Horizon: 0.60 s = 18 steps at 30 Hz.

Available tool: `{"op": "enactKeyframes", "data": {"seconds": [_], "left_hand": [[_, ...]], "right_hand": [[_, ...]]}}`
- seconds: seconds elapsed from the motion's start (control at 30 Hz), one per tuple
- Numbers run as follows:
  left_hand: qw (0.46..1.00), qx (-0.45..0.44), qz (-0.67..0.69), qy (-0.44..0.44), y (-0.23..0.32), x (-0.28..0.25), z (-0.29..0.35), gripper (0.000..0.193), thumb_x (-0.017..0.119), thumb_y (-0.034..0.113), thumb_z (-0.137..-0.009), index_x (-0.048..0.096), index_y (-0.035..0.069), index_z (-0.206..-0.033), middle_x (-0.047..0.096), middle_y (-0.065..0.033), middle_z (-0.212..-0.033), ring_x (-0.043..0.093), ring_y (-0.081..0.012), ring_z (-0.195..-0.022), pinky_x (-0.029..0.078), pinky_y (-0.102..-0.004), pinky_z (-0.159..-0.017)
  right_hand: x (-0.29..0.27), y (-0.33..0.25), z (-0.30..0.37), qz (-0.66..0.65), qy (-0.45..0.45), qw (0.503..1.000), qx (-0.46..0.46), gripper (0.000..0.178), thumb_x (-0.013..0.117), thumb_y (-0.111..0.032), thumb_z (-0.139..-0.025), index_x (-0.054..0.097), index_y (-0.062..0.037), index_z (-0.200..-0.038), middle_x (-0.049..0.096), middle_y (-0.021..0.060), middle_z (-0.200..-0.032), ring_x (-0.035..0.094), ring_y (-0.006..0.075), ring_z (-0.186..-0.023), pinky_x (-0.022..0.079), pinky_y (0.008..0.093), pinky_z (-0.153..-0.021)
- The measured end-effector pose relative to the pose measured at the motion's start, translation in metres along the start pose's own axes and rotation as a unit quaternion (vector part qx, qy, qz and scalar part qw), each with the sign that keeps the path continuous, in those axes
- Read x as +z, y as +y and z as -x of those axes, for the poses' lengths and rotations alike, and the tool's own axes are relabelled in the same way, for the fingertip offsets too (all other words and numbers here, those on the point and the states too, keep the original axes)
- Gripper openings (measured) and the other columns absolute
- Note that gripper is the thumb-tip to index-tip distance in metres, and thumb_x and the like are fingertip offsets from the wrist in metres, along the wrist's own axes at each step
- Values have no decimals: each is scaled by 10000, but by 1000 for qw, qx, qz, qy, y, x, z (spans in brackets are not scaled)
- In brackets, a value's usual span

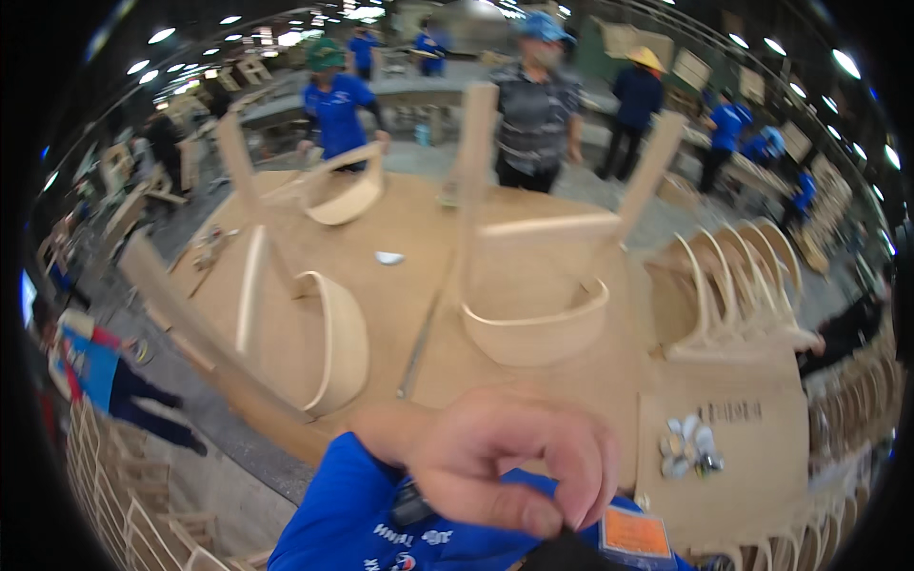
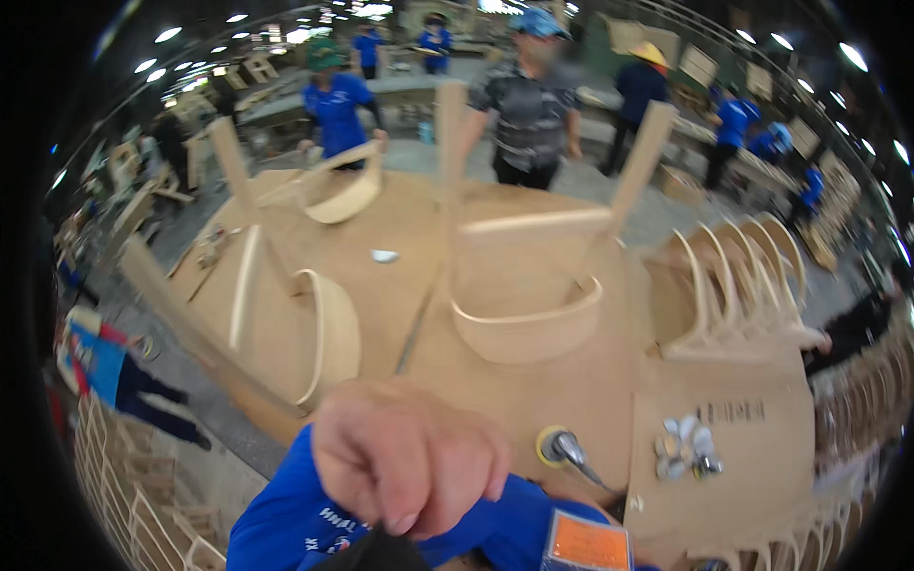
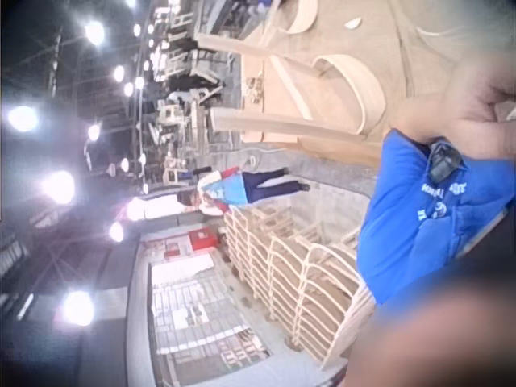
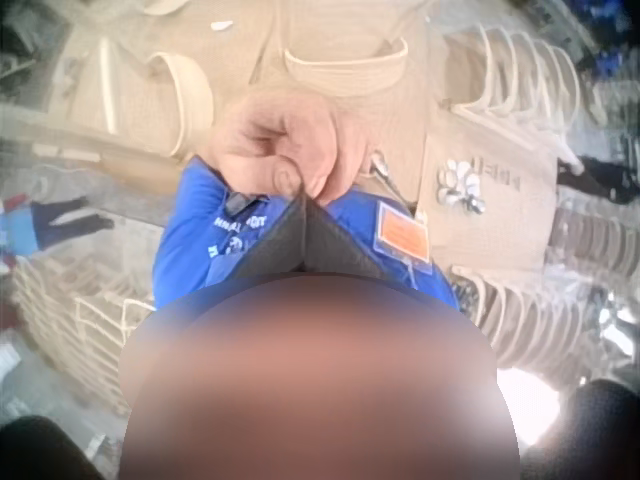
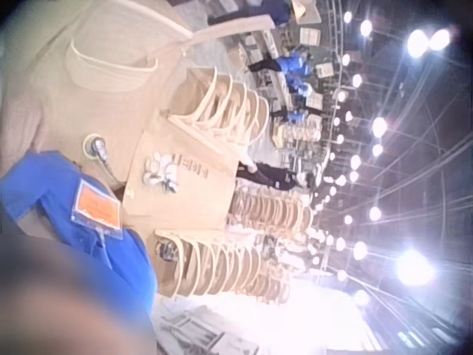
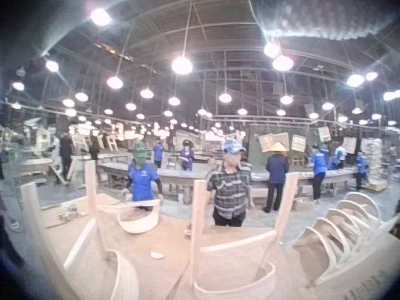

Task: The person uses a handheld orbital sander to smooth the surfaces of a wooden chair frame. They rotate the chair to access different edges and legs, then inspect the sanded areas by hand.

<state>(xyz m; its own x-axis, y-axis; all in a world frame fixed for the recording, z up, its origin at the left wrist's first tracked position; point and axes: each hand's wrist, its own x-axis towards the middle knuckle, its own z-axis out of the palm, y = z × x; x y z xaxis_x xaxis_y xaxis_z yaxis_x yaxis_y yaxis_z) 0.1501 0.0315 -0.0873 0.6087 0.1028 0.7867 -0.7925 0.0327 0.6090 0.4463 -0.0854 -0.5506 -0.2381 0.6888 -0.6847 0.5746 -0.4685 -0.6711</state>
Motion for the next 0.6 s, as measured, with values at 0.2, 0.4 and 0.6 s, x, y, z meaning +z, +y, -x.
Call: {"op": "enactKeyframes", "data": {"seconds": [0.2, 0.4, 0.6], "left_hand": [[985, -113, 38, -125, -29, -9, -8, 409, 579, 287, -948, 562, -88, -1111, 628, -196, -968, 615, -317, -865, 471, -433, -733], [981, -116, 84, -128, -45, -19, -10, 382, 596, 331, -931, 584, -29, -1057, 642, -183, -942, 632, -324, -847, 467, -464, -798], [927, -149, -302, 167, -48, -94, 2, 311, 685, 181, -828, 612, -29, -1046, 636, -107, -945, 607, -199, -907, 478, -328, -809]], "right_hand": [[-4, 15, -18, 6, -11, 1000, -24, 477, 507, -475, -954, 651, -37, -1074, 683, 39, -954, 619, 114, -842, 489, 278, -758], [-40, 12, -3, 12, 34, 998, -54, 449, 560, -463, -918, 673, -34, -988, 690, 54, -872, 638, 154, -767, 508, 321, -737], [-73, 15, -9, 114, 256, 960, -17, 559, 723, -440, -766, 606, -25, -1123, 584, 164, -1162, 591, 294, -999, 485, 406, -861]]}}
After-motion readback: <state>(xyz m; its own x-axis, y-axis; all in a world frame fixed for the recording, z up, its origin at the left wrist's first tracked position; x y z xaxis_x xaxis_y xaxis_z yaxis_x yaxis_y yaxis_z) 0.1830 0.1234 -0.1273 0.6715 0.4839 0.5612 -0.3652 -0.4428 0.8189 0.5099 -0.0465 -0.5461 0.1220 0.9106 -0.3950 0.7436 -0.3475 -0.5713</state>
